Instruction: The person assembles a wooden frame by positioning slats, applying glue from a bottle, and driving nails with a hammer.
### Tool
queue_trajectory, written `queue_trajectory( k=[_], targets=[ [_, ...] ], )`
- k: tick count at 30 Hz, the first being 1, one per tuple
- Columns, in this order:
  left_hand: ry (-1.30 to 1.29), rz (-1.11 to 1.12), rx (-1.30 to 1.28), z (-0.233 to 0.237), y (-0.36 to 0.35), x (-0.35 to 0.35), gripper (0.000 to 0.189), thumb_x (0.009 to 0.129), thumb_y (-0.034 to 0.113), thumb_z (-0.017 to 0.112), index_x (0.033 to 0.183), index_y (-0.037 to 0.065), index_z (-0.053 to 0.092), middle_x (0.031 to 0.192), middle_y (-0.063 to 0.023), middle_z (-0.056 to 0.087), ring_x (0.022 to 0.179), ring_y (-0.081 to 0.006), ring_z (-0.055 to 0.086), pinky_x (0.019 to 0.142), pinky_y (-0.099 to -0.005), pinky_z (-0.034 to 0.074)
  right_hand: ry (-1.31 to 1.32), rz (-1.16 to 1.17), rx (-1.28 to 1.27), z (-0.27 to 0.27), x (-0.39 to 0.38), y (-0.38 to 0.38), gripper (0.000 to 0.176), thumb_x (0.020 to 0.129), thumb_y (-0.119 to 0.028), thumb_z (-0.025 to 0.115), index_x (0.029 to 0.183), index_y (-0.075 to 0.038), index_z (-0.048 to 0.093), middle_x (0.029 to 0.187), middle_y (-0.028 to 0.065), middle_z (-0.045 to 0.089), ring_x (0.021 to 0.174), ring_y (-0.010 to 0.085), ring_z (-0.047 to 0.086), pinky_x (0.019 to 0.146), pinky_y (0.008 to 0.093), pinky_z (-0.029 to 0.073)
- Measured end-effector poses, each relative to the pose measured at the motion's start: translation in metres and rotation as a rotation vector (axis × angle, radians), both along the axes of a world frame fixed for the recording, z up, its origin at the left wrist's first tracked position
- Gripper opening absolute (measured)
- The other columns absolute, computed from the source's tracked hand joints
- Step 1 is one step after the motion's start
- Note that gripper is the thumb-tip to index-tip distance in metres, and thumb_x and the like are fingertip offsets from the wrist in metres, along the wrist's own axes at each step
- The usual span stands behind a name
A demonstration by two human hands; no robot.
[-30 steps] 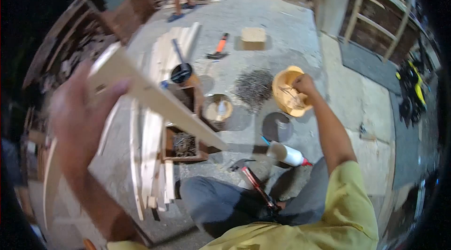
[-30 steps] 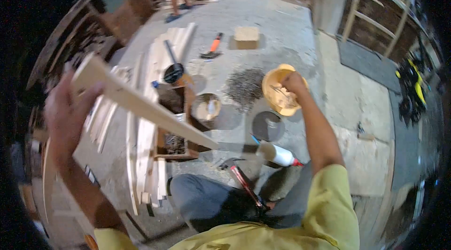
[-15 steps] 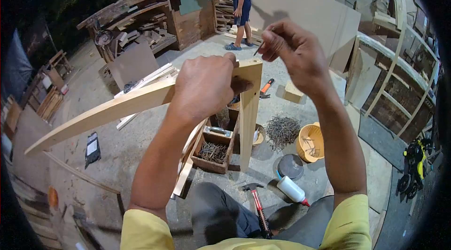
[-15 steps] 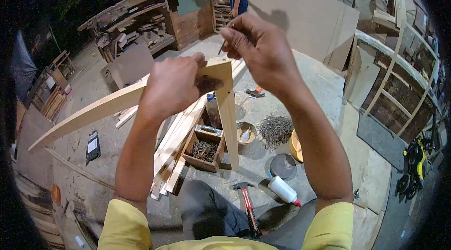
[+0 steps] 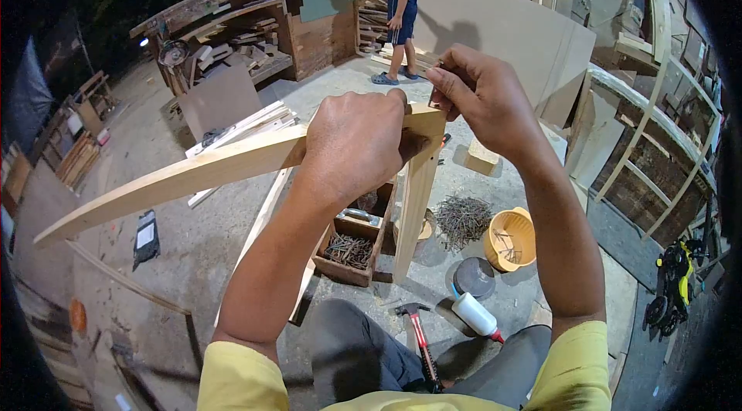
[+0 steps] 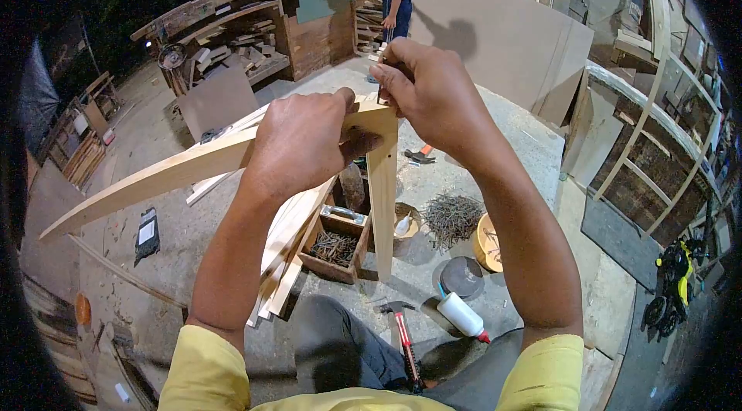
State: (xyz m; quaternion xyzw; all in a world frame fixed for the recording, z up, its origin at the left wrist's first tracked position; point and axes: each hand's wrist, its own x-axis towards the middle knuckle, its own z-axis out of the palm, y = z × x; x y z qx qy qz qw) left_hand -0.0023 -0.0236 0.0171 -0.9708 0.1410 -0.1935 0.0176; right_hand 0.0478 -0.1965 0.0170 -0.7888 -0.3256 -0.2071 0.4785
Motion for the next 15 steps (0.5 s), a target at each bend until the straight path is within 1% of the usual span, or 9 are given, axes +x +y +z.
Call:
queue_trajectory(
  k=[1,2,4,8,11,13,14,15],
  targets=[
    [0.007,0.002,-0.005,0.0,0.0,0.0,0.038,0.075,0.028,0.075,0.103,0.004,0.065,0.084,-0.015,0.071,0.081,-0.0298,0.07,0.073,-0.0416,0.055,-0.041,-0.039,-0.063,0.001,0.001,0.001,0.022,0.093,-0.016,0.064,0.09,0.005,0.061,0.072,0.0139,0.064,0.063,0.0186,0.058,0.06,0.0339,0.047],
    [0.01,0.002,-0.006,0.0,0.0,0.0,0.038,0.075,0.028,0.075,0.103,0.004,0.065,0.084,-0.015,0.071,0.081,-0.0298,0.07,0.073,-0.0416,0.055,-0.037,-0.039,-0.063,0.002,0.001,0.002,0.022,0.093,-0.016,0.064,0.09,0.005,0.061,0.072,0.0139,0.064,0.063,0.0186,0.058,0.06,0.0339,0.047],
    [-0.028,-0.017,-0.01,-0.002,0.001,0.001,0.041,0.075,0.031,0.076,0.104,0.004,0.065,0.085,-0.0152,0.071,0.08,-0.0294,0.07,0.073,-0.0415,0.055,-0.2,-0.075,-0.132,0.003,0.001,0.004,0.022,0.09,-0.016,0.066,0.087,0.005,0.062,0.075,0.017,0.064,0.066,0.0227,0.058,0.063,0.0372,0.047],
    [0.01,0.003,-0.022,0.0,-0.001,0.0,0.04,0.075,0.03,0.076,0.104,0.004,0.065,0.085,-0.0154,0.071,0.08,-0.0296,0.07,0.073,-0.0416,0.055,-0.171,-0.064,-0.103,0.001,0.004,0.005,0.021,0.089,-0.015,0.068,0.086,0.005,0.063,0.075,0.0164,0.064,0.067,0.0233,0.058,0.064,0.038,0.046],
    [-0.002,0.0,0.01,-0.001,-0.001,0.001,0.039,0.074,0.028,0.075,0.102,0.004,0.065,0.084,-0.0154,0.071,0.079,-0.0298,0.07,0.072,-0.0417,0.055,-0.186,-0.03,-0.059,-0.006,0.006,0.003,0.022,0.088,-0.015,0.07,0.085,0.005,0.064,0.074,0.0153,0.063,0.068,0.0231,0.057,0.065,0.0367,0.045],
    [-0.008,0.018,0.032,-0.002,-0.001,0.003,0.035,0.075,0.027,0.074,0.099,0.003,0.065,0.083,-0.0157,0.07,0.079,-0.03,0.07,0.072,-0.0416,0.056,-0.162,-0.013,-0.007,-0.014,0.006,0.002,0.023,0.087,-0.016,0.07,0.082,0.005,0.064,0.08,0.0146,0.063,0.073,0.0217,0.056,0.068,0.0352,0.045],
    [-0.013,0.013,0.032,-0.001,-0.001,0.003,0.035,0.075,0.027,0.074,0.099,0.003,0.065,0.083,-0.0157,0.07,0.079,-0.03,0.07,0.072,-0.0416,0.056,-0.167,-0.017,-0.007,-0.012,0.006,0.001,0.023,0.087,-0.016,0.07,0.082,0.005,0.064,0.08,0.0146,0.063,0.073,0.0217,0.056,0.068,0.0352,0.045],
    [-0.023,0.011,0.028,-0.001,-0.001,0.002,0.035,0.075,0.027,0.073,0.098,0.003,0.064,0.083,-0.0158,0.07,0.079,-0.0299,0.07,0.073,-0.0416,0.055,-0.12,-0.021,-0.026,-0.01,0.005,0.001,0.021,0.087,-0.016,0.071,0.087,0.004,0.064,0.085,0.0145,0.063,0.077,0.0215,0.056,0.069,0.0351,0.045]
  ],
)
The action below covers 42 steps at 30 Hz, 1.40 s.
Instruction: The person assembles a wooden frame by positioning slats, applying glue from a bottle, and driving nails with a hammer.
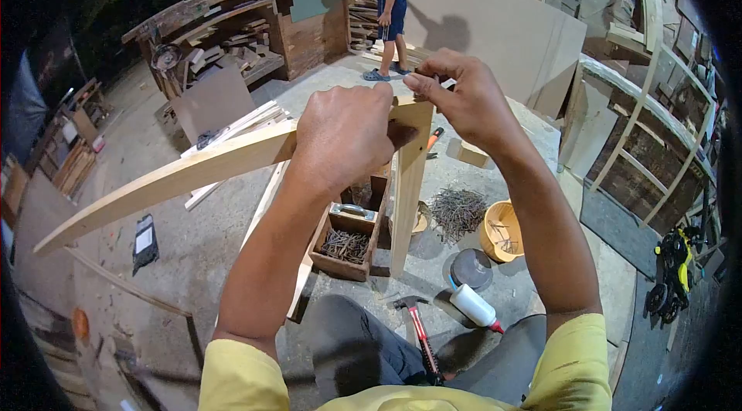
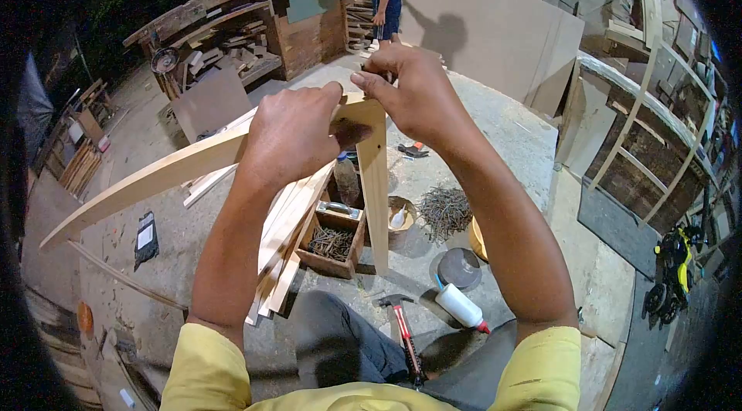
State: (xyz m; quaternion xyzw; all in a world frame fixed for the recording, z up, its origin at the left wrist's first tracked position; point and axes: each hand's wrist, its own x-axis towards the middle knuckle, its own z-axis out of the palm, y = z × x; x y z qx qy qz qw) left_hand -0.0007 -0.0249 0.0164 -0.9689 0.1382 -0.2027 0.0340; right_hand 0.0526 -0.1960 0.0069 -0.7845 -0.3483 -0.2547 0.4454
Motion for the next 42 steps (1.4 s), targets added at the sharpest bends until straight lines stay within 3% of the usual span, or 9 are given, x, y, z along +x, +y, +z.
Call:
queue_trajectory(
  k=[6,9,11,21,23,27,31,36,42],
  targets=[
    [0.069,-0.011,0.0,0.004,0.002,-0.004,0.046,0.077,0.039,0.074,0.1,0.001,0.062,0.088,-0.017,0.069,0.083,-0.0315,0.069,0.075,-0.0421,0.054,0.149,-0.225,0.347,-0.117,-0.023,-0.025,0.031,0.094,-0.024,0.063,0.116,-0.002,0.058,0.098,0.0171,0.062,0.094,0.0274,0.06,0.083,0.0378,0.047],
    [-0.003,-0.117,-0.023,-0.004,0.018,0.011,0.057,0.078,0.05,0.073,0.101,-0.001,0.062,0.09,-0.0188,0.069,0.086,-0.0335,0.068,0.077,-0.0442,0.054,0.423,-0.468,-0.383,-0.345,-0.056,-0.043,0.04,0.089,-0.037,0.063,0.107,-0.001,0.065,0.097,0.0244,0.068,0.091,0.0389,0.066,0.079,0.0461,0.051],
    [-0.081,-0.22,-0.062,0.0,0.024,0.012,0.063,0.078,0.055,0.071,0.102,-0.002,0.062,0.091,-0.0198,0.068,0.087,-0.0346,0.067,0.077,-0.0456,0.053,0.777,-0.14,-0.996,-0.455,-0.117,-0.056,0.055,0.085,-0.052,0.062,0.105,-0.001,0.066,0.099,0.0247,0.068,0.096,0.0425,0.065,0.084,0.0484,0.051],
    [0.123,0.023,0.007,0.017,0.017,0.002,0.058,0.085,0.054,0.063,0.107,0.0,0.07,0.092,-0.0177,0.071,0.086,-0.0306,0.071,0.081,-0.0422,0.056,1.599,0.007,-0.158,-0.539,-0.174,-0.075,0.029,0.085,-0.027,0.067,0.104,-0.005,0.061,0.092,0.0173,0.068,0.085,0.0321,0.066,0.074,0.0426,0.051],
    [0.15,0.054,0.004,0.013,0.015,-0.001,0.056,0.084,0.052,0.063,0.106,0.001,0.07,0.089,-0.0167,0.072,0.084,-0.0297,0.071,0.08,-0.0413,0.056,1.03,-0.155,-0.665,-0.412,-0.171,-0.08,0.04,0.082,-0.03,0.069,0.107,-0.001,0.059,0.097,0.0238,0.067,0.093,0.0366,0.065,0.08,0.0475,0.049],
    [0.089,0.047,-0.025,0.008,0.015,-0.003,0.053,0.083,0.052,0.064,0.1,0.003,0.072,0.083,-0.0155,0.072,0.079,-0.0275,0.072,0.074,-0.0397,0.058,0.883,0.008,-0.513,-0.232,-0.151,-0.127,0.041,0.09,-0.029,0.067,0.124,-0.007,0.058,0.109,0.02,0.067,0.101,0.0321,0.065,0.089,0.0413,0.048],
    [0.027,0.003,-0.066,0.003,0.018,-0.003,0.057,0.082,0.056,0.061,0.095,0.002,0.071,0.081,-0.0179,0.07,0.074,-0.0303,0.07,0.072,-0.0424,0.056,0.77,-0.314,-0.339,-0.03,-0.16,-0.104,0.028,0.09,-0.015,0.064,0.115,-0.003,0.058,0.078,0.0025,0.057,0.065,0.0087,0.055,0.056,0.0275,0.046],
    [0.046,0.0,-0.114,0.001,0.018,-0.004,0.057,0.081,0.057,0.062,0.093,0.002,0.071,0.083,-0.0181,0.07,0.075,-0.0314,0.07,0.071,-0.0434,0.056,0.07,-0.491,-0.224,0.066,-0.13,-0.085,0.046,0.098,-0.028,0.056,0.139,-0.012,0.048,0.081,0.0034,0.057,0.06,0.0099,0.052,0.054,0.0256,0.047],
    [0.021,0.007,-0.095,0.004,0.015,-0.008,0.057,0.08,0.057,0.064,0.09,0.002,0.07,0.082,-0.0185,0.07,0.077,-0.0317,0.07,0.069,-0.044,0.056,0.021,-0.31,-0.326,0.081,-0.097,-0.084,0.048,0.103,-0.028,0.048,0.149,-0.02,0.036,0.072,-0.0019,0.05,0.044,0.001,0.038,0.033,0.0175,0.033]
  ],
)
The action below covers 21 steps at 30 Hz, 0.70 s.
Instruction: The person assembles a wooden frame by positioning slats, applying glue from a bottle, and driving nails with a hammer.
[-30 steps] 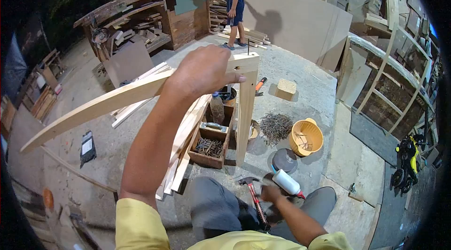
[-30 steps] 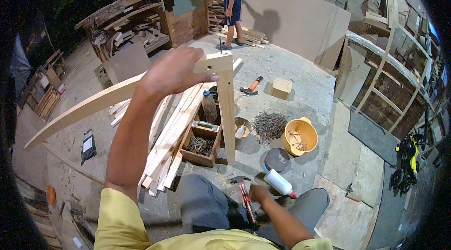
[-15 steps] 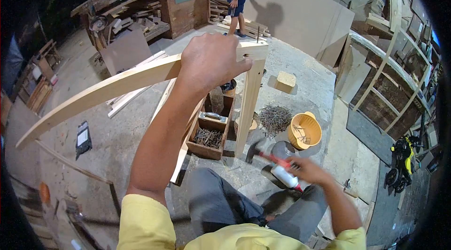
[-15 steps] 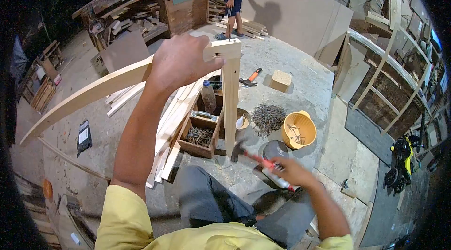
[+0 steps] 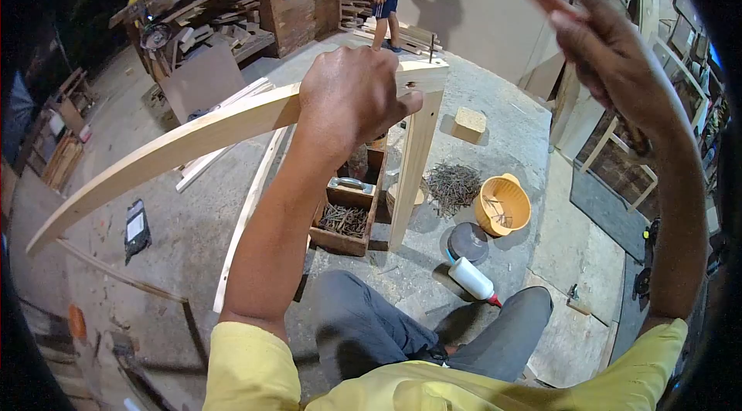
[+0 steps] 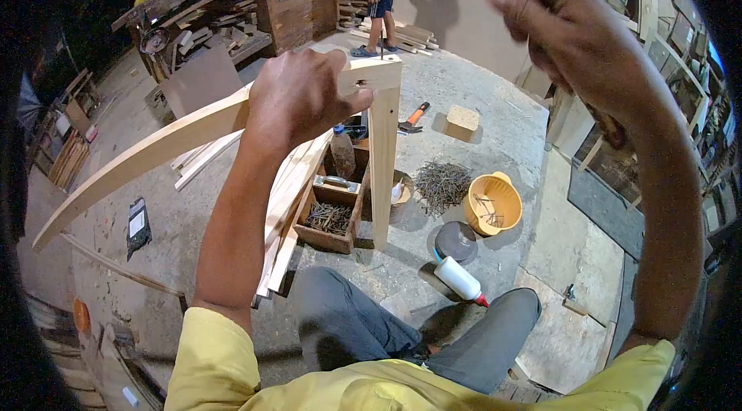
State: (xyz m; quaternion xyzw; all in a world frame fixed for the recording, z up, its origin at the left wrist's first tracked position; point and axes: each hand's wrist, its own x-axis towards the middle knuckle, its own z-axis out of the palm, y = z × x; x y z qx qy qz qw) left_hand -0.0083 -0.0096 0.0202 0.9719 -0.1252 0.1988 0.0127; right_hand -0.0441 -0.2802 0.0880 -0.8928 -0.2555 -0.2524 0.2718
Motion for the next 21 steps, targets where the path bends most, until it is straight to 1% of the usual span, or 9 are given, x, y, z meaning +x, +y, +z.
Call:
queue_trajectory(
  k=[3,5,10,12,14,16,18,19,21],
  targets=[
    [0.031,0.026,0.027,-0.001,0.0,0.0,0.057,0.08,0.057,0.064,0.091,0.002,0.069,0.082,-0.0188,0.069,0.077,-0.0315,0.07,0.07,-0.0447,0.055,0.107,0.021,-0.319,0.0,-0.002,0.003,0.048,0.103,-0.029,0.047,0.149,-0.021,0.036,0.07,-0.0018,0.048,0.047,0.0004,0.04,0.034,0.0171,0.033],
    [0.019,0.025,0.042,-0.003,0.0,0.001,0.057,0.08,0.057,0.063,0.092,0.002,0.069,0.082,-0.019,0.069,0.078,-0.0314,0.07,0.07,-0.0452,0.055,0.042,-0.112,-0.203,0.011,-0.014,0.002,0.045,0.099,-0.037,0.053,0.138,-0.015,0.05,0.073,0.0006,0.055,0.045,0.0064,0.045,0.04,0.0226,0.042],
    [0.008,0.026,0.016,-0.004,-0.003,0.003,0.053,0.078,0.054,0.067,0.09,0.002,0.069,0.082,-0.0178,0.069,0.076,-0.0299,0.069,0.07,-0.0449,0.055,-0.073,-0.209,0.364,0.065,-0.01,-0.026,0.054,0.096,-0.055,0.049,0.127,-0.012,0.059,0.086,0.006,0.061,0.067,0.0122,0.058,0.065,0.0278,0.051],
    [-0.02,-0.005,0.001,-0.007,0.0,0.003,0.052,0.079,0.054,0.067,0.089,0.003,0.069,0.082,-0.0176,0.069,0.076,-0.0296,0.069,0.07,-0.0448,0.055,-0.006,-0.182,0.169,0.054,0.012,-0.048,0.048,0.098,-0.05,0.049,0.118,-0.009,0.062,0.084,0.0063,0.058,0.066,0.0124,0.054,0.063,0.0258,0.047],
    [-0.051,-0.037,-0.019,-0.007,0.001,0.001,0.052,0.079,0.054,0.066,0.088,0.003,0.069,0.081,-0.0175,0.069,0.076,-0.0294,0.069,0.07,-0.0448,0.055,-0.125,-0.305,-0.132,-0.001,0.011,-0.009,0.042,0.1,-0.043,0.05,0.117,-0.007,0.062,0.079,0.0035,0.054,0.06,0.0095,0.048,0.057,0.024,0.044],
    [0.021,-0.023,0.033,-0.002,-0.002,-0.001,0.051,0.08,0.054,0.065,0.087,0.003,0.069,0.08,-0.0176,0.068,0.075,-0.0298,0.069,0.07,-0.0447,0.055,-0.134,-0.235,-0.359,-0.014,-0.007,0.006,0.04,0.1,-0.04,0.05,0.12,-0.007,0.061,0.076,0.001,0.051,0.055,0.0069,0.044,0.052,0.0227,0.042],
    [0.002,-0.01,0.023,-0.001,-0.003,-0.001,0.051,0.08,0.054,0.065,0.087,0.004,0.07,0.08,-0.0174,0.068,0.075,-0.0301,0.069,0.07,-0.0443,0.055,-0.031,-0.159,-0.318,0.001,-0.023,0.013,0.042,0.099,-0.038,0.052,0.13,-0.01,0.056,0.082,0.0027,0.057,0.06,0.0073,0.05,0.052,0.0222,0.044],
    [-0.004,0.009,0.01,-0.003,-0.002,-0.002,0.052,0.08,0.055,0.064,0.087,0.004,0.07,0.08,-0.0171,0.068,0.076,-0.0303,0.069,0.071,-0.044,0.055,0.078,-0.261,-0.244,0.016,-0.014,0.002,0.045,0.1,-0.04,0.051,0.139,-0.017,0.05,0.085,0.0047,0.058,0.065,0.0095,0.056,0.05,0.0221,0.046],
    [-0.003,0.01,0.019,-0.005,-0.001,0.001,0.053,0.08,0.055,0.063,0.087,0.004,0.07,0.081,-0.0168,0.069,0.076,-0.0303,0.069,0.071,-0.0442,0.055,-0.033,-0.098,0.162,0.043,-0.019,-0.007,0.038,0.095,-0.03,0.058,0.125,-0.007,0.051,0.078,0.0095,0.06,0.057,0.014,0.057,0.047,0.0254,0.049]
  ],
)
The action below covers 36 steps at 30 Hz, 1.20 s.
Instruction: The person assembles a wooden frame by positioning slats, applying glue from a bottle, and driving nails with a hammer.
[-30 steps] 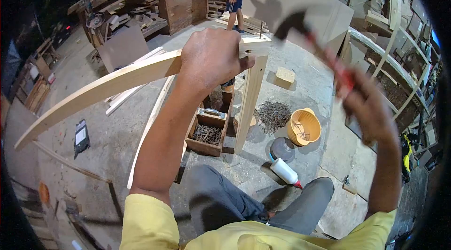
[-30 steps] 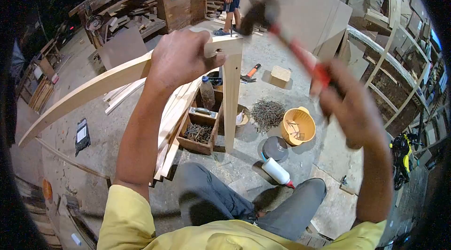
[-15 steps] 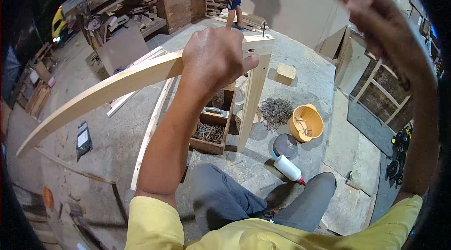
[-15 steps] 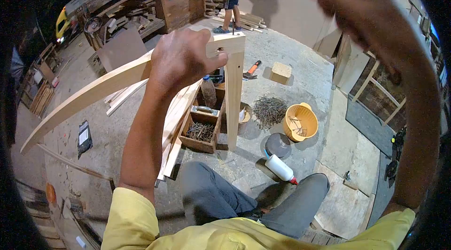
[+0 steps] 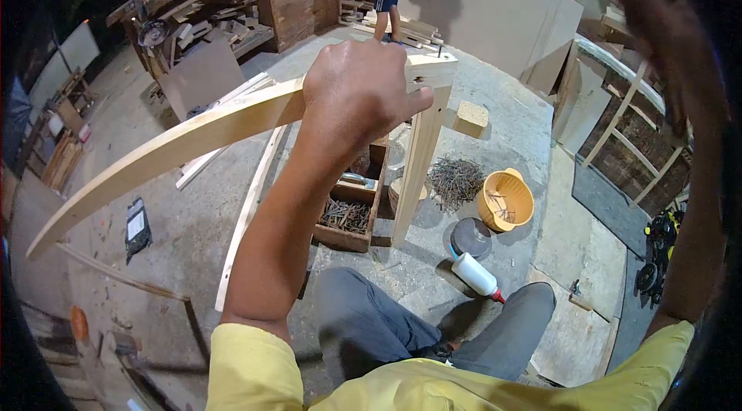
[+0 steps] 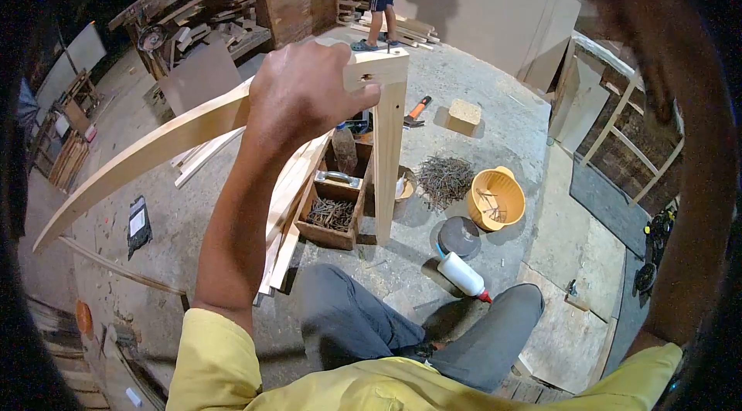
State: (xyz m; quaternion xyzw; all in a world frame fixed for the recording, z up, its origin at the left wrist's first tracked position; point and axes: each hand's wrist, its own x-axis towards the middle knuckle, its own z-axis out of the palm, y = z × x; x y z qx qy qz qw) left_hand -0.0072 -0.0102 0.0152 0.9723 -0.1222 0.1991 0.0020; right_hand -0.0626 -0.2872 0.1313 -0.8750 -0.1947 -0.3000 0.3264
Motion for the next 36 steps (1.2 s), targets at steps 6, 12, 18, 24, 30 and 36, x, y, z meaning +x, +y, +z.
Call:
queue_trajectory(
  k=[6,12,18,24,30,36],
  targets=[
    [-0.109,-0.091,0.005,-0.007,0.006,0.007,0.057,0.08,0.057,0.059,0.091,0.003,0.07,0.084,-0.0183,0.069,0.081,-0.0323,0.069,0.075,-0.0454,0.054,-0.374,-0.061,-0.432,-0.045,0.043,-0.036,0.043,0.098,-0.037,0.054,0.128,-0.007,0.054,0.076,0.0066,0.057,0.061,0.0146,0.057,0.051,0.0308,0.049],
    [-0.05,-0.071,0.005,0.0,0.004,0.003,0.057,0.081,0.057,0.059,0.093,0.003,0.07,0.085,-0.0188,0.069,0.082,-0.0326,0.069,0.077,-0.0456,0.054,0.034,-0.067,0.007,-0.018,0.0,-0.001,0.045,0.097,-0.04,0.054,0.13,-0.009,0.051,0.083,0.0084,0.062,0.062,0.0155,0.057,0.058,0.0306,0.052],
    [0.002,-0.015,0.051,0.001,-0.001,0.004,0.057,0.082,0.057,0.06,0.093,0.002,0.071,0.085,-0.0175,0.07,0.078,-0.0291,0.07,0.074,-0.0423,0.056,-0.343,-0.202,-0.413,-0.068,0.046,-0.03,0.047,0.098,-0.039,0.052,0.136,-0.011,0.051,0.1,0.0139,0.064,0.081,0.02,0.063,0.076,0.0379,0.051],
    [0.003,0.028,0.054,0.0,-0.001,0.001,0.057,0.082,0.057,0.062,0.093,0.002,0.071,0.083,-0.0164,0.07,0.074,-0.0269,0.07,0.073,-0.0399,0.057,-0.014,-0.123,0.016,-0.054,0.018,0.011,0.043,0.096,-0.035,0.06,0.134,-0.015,0.055,0.076,0.0043,0.058,0.062,0.0156,0.054,0.062,0.0338,0.046],
    [-0.013,0.017,0.049,-0.003,-0.002,0.006,0.059,0.081,0.059,0.06,0.095,0.003,0.071,0.086,-0.0161,0.071,0.076,-0.0271,0.071,0.074,-0.0423,0.057,-0.104,-0.094,0.305,-0.033,0.047,-0.043,0.037,0.095,-0.028,0.061,0.13,-0.016,0.057,0.078,0.0066,0.06,0.071,0.0193,0.06,0.07,0.0367,0.05],
    [-0.055,0.003,0.085,-0.003,0.0,0.001,0.067,0.079,0.068,0.06,0.101,0.006,0.072,0.087,-0.0176,0.071,0.078,-0.0283,0.071,0.077,-0.0416,0.057,0.181,0.073,-0.233,-0.081,-0.002,0.017,0.05,0.093,-0.015,0.061,0.14,-0.016,0.046,0.122,0.0178,0.062,0.099,0.0261,0.064,0.093,0.0332,0.048]
  ],
)
